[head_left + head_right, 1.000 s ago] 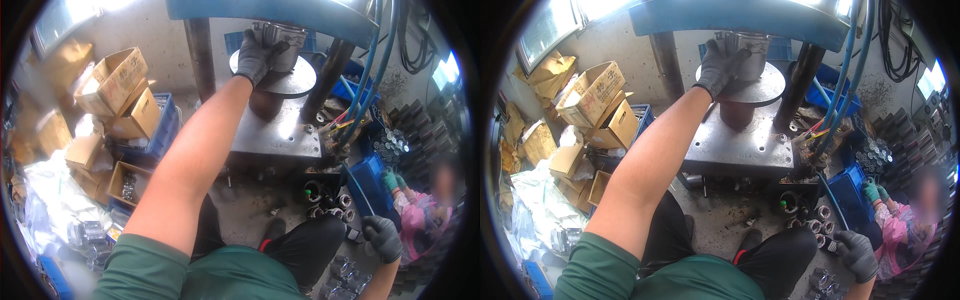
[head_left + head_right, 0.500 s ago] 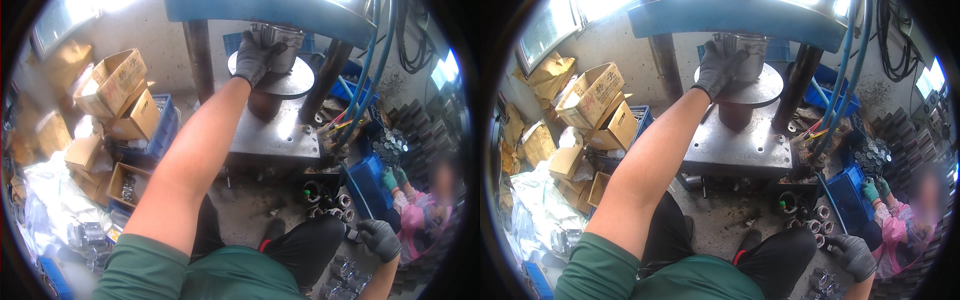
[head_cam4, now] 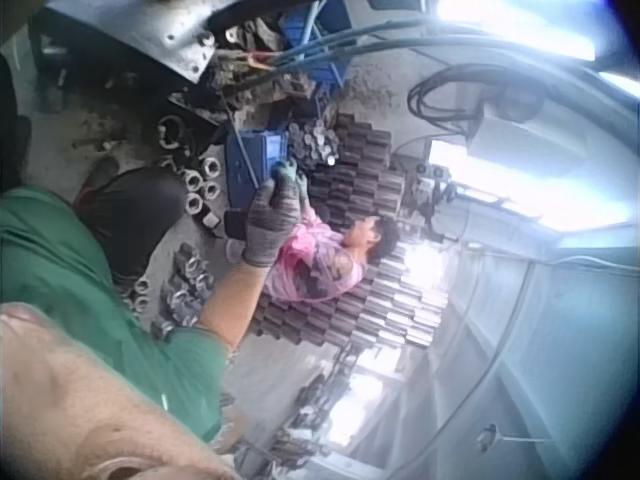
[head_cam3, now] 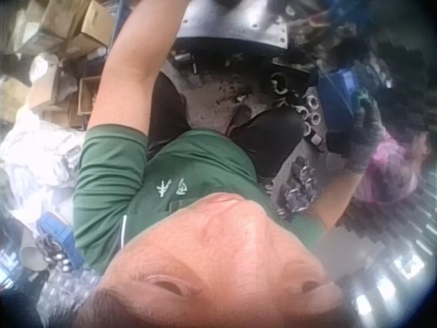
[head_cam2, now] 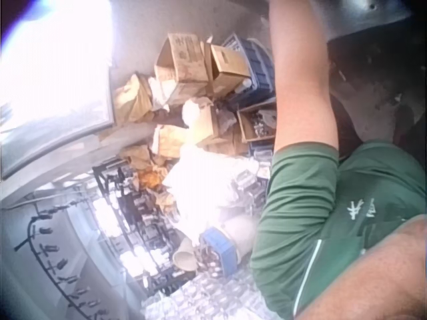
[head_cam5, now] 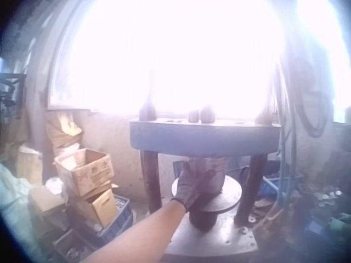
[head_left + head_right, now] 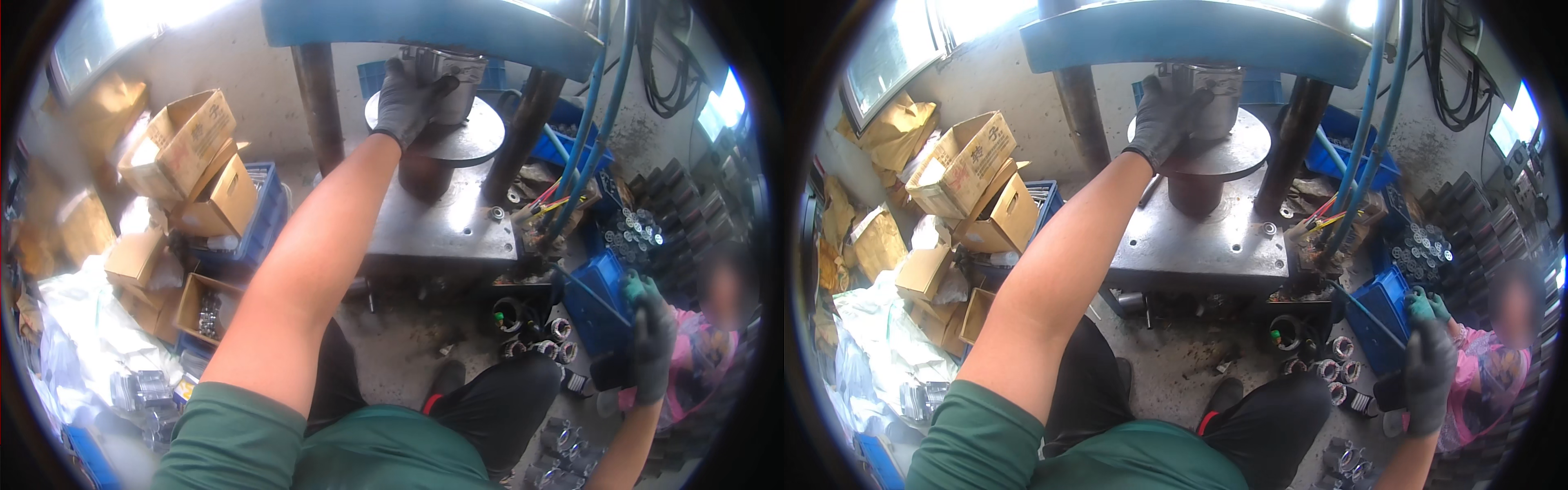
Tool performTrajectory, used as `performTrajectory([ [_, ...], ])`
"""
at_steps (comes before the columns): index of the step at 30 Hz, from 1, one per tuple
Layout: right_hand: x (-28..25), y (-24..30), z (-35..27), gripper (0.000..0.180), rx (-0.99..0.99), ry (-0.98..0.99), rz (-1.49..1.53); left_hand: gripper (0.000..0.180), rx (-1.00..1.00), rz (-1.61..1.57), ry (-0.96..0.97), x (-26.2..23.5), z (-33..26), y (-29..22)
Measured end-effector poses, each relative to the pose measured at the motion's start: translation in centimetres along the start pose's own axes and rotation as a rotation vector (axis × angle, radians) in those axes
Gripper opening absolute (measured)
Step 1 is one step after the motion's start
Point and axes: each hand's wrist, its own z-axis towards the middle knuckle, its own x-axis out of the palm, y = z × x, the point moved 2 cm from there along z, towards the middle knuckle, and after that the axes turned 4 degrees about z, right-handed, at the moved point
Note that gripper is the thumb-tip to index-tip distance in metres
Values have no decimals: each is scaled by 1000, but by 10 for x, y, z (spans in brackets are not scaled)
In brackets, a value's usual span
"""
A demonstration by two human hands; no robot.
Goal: Assemble a motor rotor and stator using a press machine in a manufacturing facility.
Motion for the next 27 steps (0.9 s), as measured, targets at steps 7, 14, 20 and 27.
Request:
performTrajectory([
  [7, 2, -5, 136, 22, -388, -384, -174, 83, 19, -2, 17, 6, 10, 15],
  [14, 6, -7, 199, 48, -50, -328, -265, 81, 471, 746, -246, -3, 36, 43],
  [20, 3, -4, 198, 29, 110, -290, -255, 59, 698, 1196, -147, -4, 80, 29],
  [27, 5, -28, 195, 25, -71, -355, -208, 50, 576, 767, 348, 2, 127, 31],
])
